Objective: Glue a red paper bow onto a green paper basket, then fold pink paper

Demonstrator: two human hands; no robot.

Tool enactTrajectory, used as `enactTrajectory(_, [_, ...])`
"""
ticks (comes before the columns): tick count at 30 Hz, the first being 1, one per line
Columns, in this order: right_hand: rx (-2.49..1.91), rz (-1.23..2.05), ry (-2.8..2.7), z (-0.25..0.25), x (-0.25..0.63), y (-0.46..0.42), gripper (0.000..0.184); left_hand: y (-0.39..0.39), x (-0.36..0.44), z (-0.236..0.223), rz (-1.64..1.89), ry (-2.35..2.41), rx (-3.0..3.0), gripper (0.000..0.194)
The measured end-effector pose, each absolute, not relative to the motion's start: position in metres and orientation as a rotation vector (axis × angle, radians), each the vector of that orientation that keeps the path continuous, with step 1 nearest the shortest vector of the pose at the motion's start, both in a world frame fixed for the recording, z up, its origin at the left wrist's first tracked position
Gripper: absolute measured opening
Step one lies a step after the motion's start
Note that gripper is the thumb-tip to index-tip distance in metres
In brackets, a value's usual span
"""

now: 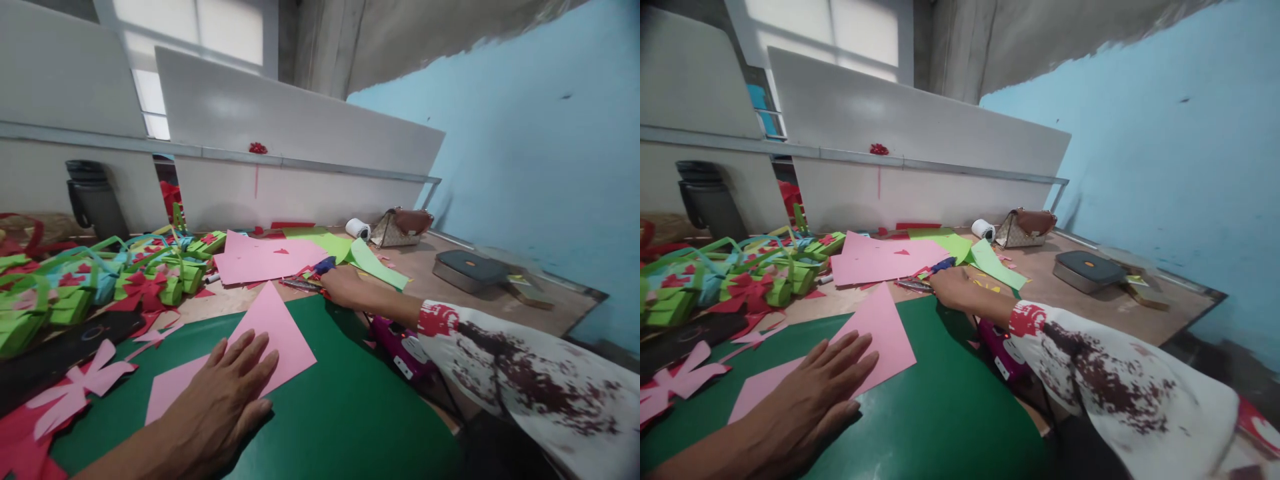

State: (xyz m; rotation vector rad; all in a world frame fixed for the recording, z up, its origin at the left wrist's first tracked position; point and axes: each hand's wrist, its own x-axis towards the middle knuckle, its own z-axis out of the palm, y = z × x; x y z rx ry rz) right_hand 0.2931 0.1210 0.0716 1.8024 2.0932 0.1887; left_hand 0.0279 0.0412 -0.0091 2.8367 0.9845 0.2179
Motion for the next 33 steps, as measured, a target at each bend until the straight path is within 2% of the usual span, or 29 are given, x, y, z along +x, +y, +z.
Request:
enactTrajectory(10, [1.896, 0.116, 2.235, 0.070, 0.301, 0.117, 0.032, 0.043, 0.023, -0.006, 0.100, 0.953, 2.842, 0.055])
enactTrajectory(14, [1.958, -0.001, 2.426, 0.075, 0.302, 0.107, 0.031, 0.046, 0.010, -0.010, 0.185, 0.937, 2.892, 0.052])
enactTrajectory(17, [1.978, -0.210, 2.592, 0.080, 0.298, 0.091, 0.020, 0.046, -0.002, -0.013, 0.202, 0.960, 2.903, 0.050])
enactTrajectory(23, [1.929, -0.925, 2.583, 0.070, 0.294, 0.060, 0.030, 0.045, -0.012, -0.016, 0.291, 0.990, 2.908, 0.051])
enactTrajectory(26, [1.867, -1.145, 2.544, 0.057, 0.298, 0.059, 0.031, 0.045, -0.011, -0.017, 0.309, 0.978, 2.906, 0.052])
enactTrajectory(29, [1.830, -1.174, 2.592, 0.049, 0.303, 0.063, 0.022, 0.045, -0.010, -0.016, 0.336, 0.983, 2.909, 0.052])
enactTrajectory(33, [1.821, -1.020, 2.685, 0.046, 0.307, 0.066, 0.018, 0.044, -0.009, -0.009, 0.350, 0.924, 2.930, 0.054])
